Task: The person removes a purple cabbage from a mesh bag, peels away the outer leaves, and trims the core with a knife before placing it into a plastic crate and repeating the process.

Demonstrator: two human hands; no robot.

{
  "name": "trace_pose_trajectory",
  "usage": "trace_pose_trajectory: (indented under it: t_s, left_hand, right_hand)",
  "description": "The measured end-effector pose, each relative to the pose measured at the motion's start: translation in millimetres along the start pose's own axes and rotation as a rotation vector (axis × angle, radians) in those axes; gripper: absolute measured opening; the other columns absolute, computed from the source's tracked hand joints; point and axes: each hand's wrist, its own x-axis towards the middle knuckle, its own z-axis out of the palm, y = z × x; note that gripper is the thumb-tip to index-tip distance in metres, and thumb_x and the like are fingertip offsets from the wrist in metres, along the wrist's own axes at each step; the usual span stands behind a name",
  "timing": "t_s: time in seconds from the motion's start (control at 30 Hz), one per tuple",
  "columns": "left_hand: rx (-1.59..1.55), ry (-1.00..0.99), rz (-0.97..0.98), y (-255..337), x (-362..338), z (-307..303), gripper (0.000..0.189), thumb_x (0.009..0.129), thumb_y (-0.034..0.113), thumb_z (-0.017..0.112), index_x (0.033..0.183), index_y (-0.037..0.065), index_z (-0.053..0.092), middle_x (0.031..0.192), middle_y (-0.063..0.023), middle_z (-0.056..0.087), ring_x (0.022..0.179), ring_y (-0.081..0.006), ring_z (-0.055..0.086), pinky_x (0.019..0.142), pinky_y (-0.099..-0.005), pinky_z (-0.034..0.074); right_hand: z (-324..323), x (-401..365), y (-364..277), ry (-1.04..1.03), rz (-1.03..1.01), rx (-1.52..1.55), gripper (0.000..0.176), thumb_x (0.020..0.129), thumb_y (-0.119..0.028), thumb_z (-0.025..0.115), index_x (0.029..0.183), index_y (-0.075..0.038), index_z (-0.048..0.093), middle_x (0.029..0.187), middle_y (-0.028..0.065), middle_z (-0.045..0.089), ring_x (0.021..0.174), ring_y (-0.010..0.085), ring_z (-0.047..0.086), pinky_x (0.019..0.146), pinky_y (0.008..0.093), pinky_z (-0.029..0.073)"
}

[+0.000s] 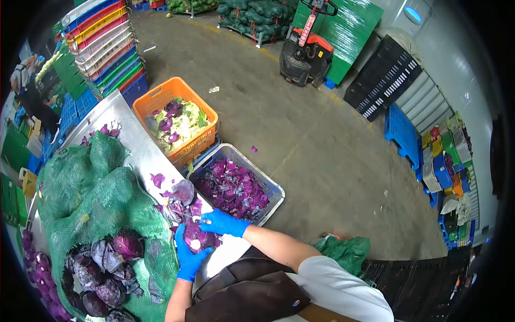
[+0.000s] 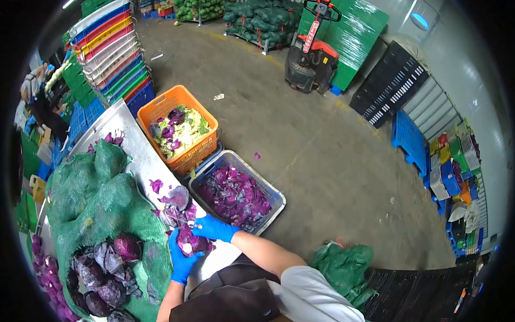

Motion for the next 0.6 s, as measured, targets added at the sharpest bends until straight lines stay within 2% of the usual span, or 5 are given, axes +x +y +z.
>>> trace_pose_trajectory:
  t_s: [0.17,0.27,0.4,0.53,0.6]
  left_hand:
    - [0.085,0.001,0.064,9.0,2.0,3.4,0.116,0.056,0.028,0.095,0.149,0.000,0.030,0.147,-0.0158,0.039,0.137,-0.0300,0.038,0.117,-0.0417,0.029]
    - [0.131,-0.107,0.246,-2.3,-7.9,-0.7,0.115,0.057,0.026,0.094,0.149,0.000,0.030,0.148,-0.0158,0.038,0.138,-0.0295,0.037,0.117,-0.0415,0.028]
    - [-0.001,0.055,0.042,-6.0,-8.7,4.0,0.115,0.058,0.021,0.093,0.150,0.000,0.029,0.150,-0.0156,0.037,0.139,-0.0303,0.036,0.118,-0.0423,0.026]
    - [0.167,0.127,0.071,-6.0,-1.8,22.6,0.111,0.059,0.014,0.091,0.150,0.000,0.029,0.150,-0.0158,0.036,0.138,-0.0302,0.036,0.118,-0.0429,0.026]
    - [0.023,0.137,0.098,2.5,-3.4,32.2,0.114,0.061,0.025,0.094,0.150,-0.001,0.029,0.149,-0.0172,0.038,0.138,-0.0321,0.037,0.118,-0.0434,0.027]
  right_hand:
    - [-1.1,-1.4,-1.7,0.095,0.084,-0.172,0.021,0.085,-0.022,0.066,0.084,-0.001,0.065,0.074,0.0185,0.066,0.066,0.0311,0.068,0.060,0.0413,0.050]
    - [35.7,-1.8,88.1,0.139,0.266,0.166,0.018,0.084,-0.019,0.066,0.083,-0.001,0.067,0.073,0.0180,0.067,0.068,0.0292,0.069,0.062,0.0395,0.052]
    - [8.4,-13.5,14.3,0.387,0.302,-0.128,0.037,0.086,-0.033,0.067,0.105,0.000,0.068,0.094,0.0236,0.070,0.076,0.0341,0.070,0.068,0.0438,0.055]
    - [-3.7,-48.2,-89.3,0.148,0.399,0.047,0.064,0.085,-0.047,0.066,0.134,-0.006,0.056,0.103,0.0277,0.067,0.095,0.0392,0.068,0.085,0.0470,0.053]
    - [33.2,-42.0,-40.3,0.178,0.482,0.051,0.071,0.084,-0.044,0.068,0.142,-0.010,0.049,0.118,0.0239,0.065,0.100,0.0344,0.066,0.091,0.0434,0.052]
